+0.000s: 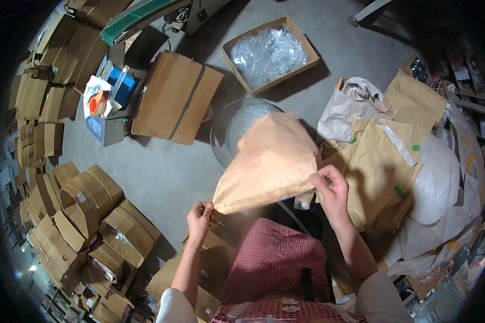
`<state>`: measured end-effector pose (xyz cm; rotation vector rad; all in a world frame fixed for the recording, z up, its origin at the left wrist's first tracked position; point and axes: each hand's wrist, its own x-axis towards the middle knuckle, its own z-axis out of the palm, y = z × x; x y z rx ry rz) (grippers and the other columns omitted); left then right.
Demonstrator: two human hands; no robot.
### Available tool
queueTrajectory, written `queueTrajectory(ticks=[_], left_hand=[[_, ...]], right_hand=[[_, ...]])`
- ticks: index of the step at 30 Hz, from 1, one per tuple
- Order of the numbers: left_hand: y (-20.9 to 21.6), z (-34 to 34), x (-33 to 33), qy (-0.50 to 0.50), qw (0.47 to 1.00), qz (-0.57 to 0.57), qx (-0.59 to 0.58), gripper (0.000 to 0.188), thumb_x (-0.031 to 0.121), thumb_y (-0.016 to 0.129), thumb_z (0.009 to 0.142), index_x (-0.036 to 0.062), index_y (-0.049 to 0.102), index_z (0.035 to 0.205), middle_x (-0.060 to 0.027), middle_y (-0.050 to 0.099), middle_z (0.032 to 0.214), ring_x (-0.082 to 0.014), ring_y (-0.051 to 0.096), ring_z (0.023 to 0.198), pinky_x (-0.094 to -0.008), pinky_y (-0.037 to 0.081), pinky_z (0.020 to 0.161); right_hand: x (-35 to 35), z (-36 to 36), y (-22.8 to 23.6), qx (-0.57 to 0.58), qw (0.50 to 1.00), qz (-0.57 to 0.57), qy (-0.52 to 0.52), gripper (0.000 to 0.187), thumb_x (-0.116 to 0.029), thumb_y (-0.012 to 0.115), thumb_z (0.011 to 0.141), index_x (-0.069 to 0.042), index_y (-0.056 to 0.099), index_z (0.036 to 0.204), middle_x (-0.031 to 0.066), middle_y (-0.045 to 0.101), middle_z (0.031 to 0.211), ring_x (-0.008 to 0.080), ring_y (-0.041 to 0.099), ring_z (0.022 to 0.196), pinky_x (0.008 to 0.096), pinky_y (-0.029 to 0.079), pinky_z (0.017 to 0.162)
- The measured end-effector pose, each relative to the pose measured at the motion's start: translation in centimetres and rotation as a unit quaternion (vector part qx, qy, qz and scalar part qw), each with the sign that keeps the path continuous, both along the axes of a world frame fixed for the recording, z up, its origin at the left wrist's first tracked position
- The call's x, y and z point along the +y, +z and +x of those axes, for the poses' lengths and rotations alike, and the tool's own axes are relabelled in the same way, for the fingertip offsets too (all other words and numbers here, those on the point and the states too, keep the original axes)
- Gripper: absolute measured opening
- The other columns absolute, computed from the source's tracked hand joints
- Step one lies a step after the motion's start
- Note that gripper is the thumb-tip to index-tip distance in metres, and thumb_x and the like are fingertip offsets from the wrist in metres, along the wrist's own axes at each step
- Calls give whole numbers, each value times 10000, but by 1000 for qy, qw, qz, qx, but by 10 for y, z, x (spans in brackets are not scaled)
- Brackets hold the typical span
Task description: The person sorts small hardware items from multiple cardboard boxes, places them into plastic bags, and transfers them into larger containers. They also handle a metal sieve filled with small metallic parts and move it toward a machine.
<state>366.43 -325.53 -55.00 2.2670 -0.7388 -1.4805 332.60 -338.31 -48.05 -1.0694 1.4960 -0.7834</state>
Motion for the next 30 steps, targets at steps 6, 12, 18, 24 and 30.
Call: queueTrajectory(ticks=[6,12,18,24,30], left_hand=[[-27,-5,-40,-273,946,8,-175,482,179,682,889,57,461,1299,-173,687,726,-416,686,734,-481,532,674],[-41,-71,-223,-124,964,-180,151,669,252,711,928,55,391,1481,-175,482,1484,-261,456,1374,-396,383,1115],[8,-165,-339,-390,871,-288,79,992,266,775,717,117,286,1567,-191,348,1561,-337,294,1457,-431,231,1205],[54,-171,-343,-369,892,-250,65,424,211,683,790,-14,664,1149,-197,711,1070,-329,681,997,-409,509,904],[151,-171,-258,-536,748,-391,-9,367,-7,701,741,9,626,1101,-83,634,1001,-232,623,987,-377,496,922]], right_hand=[[52,12,28,178,867,-361,294,145,-197,685,886,-93,651,790,65,637,825,208,619,822,403,473,828],[123,18,22,121,769,-460,427,118,-199,610,743,-95,555,741,29,484,781,180,527,801,329,466,800],[177,28,35,12,703,-342,623,178,-187,557,843,-53,630,936,84,596,1015,227,567,1041,388,456,967],[199,11,13,165,708,-260,636,204,-169,553,867,-38,654,987,106,627,979,270,601,983,408,476,961],[162,-57,-32,289,760,-119,569,86,-174,632,835,-113,693,835,94,665,889,242,626,882,494,429,942]])
